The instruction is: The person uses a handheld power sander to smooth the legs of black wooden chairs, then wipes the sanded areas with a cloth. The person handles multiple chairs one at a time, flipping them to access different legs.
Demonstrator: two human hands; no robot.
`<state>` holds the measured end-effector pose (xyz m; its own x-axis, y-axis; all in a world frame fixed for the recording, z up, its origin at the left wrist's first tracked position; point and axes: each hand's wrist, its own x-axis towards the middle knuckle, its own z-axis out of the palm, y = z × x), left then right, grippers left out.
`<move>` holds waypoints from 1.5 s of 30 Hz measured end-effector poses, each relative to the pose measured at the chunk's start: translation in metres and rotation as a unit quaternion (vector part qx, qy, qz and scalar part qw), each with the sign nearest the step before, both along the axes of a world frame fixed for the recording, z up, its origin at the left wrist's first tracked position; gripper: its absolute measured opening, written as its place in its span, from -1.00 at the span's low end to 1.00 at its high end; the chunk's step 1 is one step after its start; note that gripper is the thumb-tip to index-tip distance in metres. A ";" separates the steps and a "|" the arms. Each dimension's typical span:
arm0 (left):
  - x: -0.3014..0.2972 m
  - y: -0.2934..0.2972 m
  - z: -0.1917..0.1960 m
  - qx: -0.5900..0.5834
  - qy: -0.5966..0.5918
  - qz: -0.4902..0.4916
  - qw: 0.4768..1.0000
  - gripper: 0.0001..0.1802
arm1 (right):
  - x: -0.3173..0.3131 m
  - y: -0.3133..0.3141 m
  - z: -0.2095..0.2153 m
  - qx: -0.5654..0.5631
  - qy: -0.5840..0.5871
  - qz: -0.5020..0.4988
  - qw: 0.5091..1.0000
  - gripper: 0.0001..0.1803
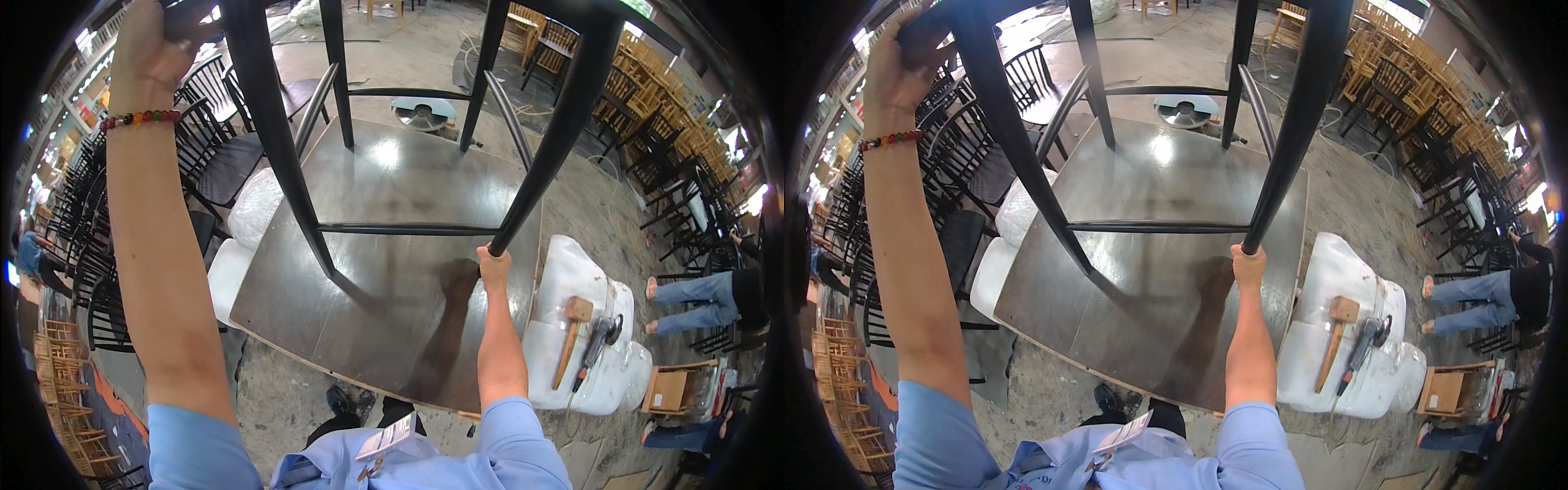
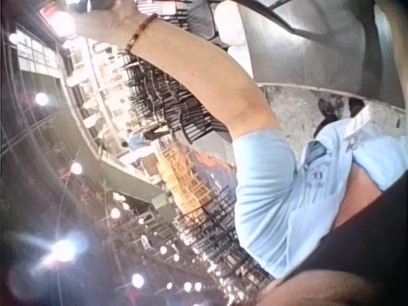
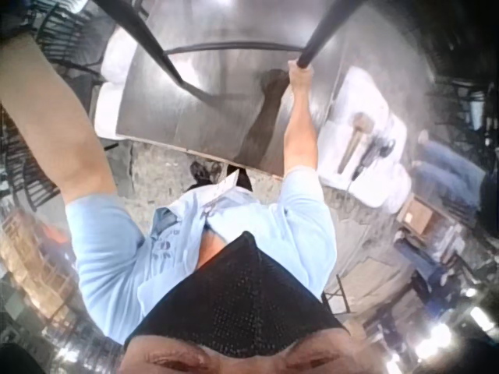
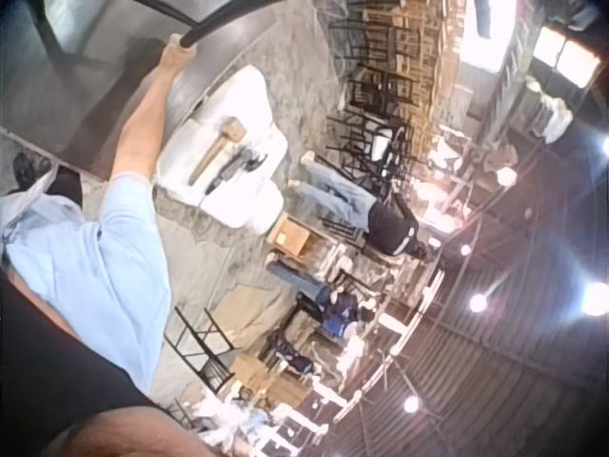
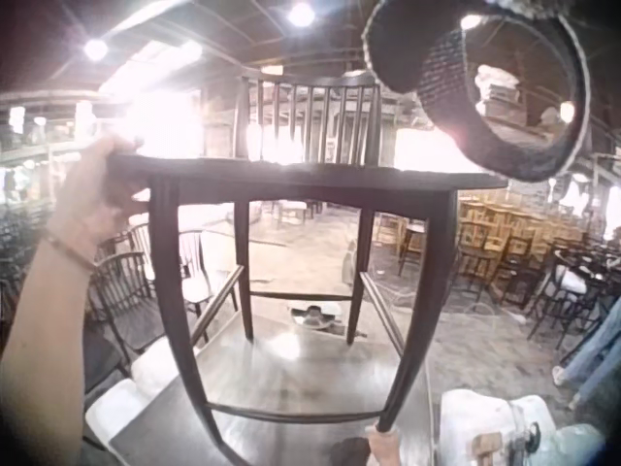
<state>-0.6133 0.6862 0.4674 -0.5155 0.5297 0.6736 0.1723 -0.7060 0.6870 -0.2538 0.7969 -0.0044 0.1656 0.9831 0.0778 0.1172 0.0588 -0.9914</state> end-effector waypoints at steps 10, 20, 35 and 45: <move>-0.030 0.042 0.017 -0.072 -0.112 0.010 0.991 -0.74 | 0.002 0.090 0.000 -0.014 0.005 0.044 0.999 -0.90; -0.038 0.047 0.017 -0.082 -0.077 0.013 0.994 -0.78 | 0.005 0.115 -0.007 -0.015 -0.008 0.044 0.999 -0.90; -0.021 0.048 0.011 -0.062 -0.082 0.006 0.995 -0.83 | -0.009 0.121 0.015 -0.056 -0.030 0.061 0.996 -0.87; -0.089 -0.031 0.006 -0.069 -0.117 -0.055 0.989 -0.80 | 0.001 -0.046 0.040 -0.051 -0.085 0.008 0.995 -0.88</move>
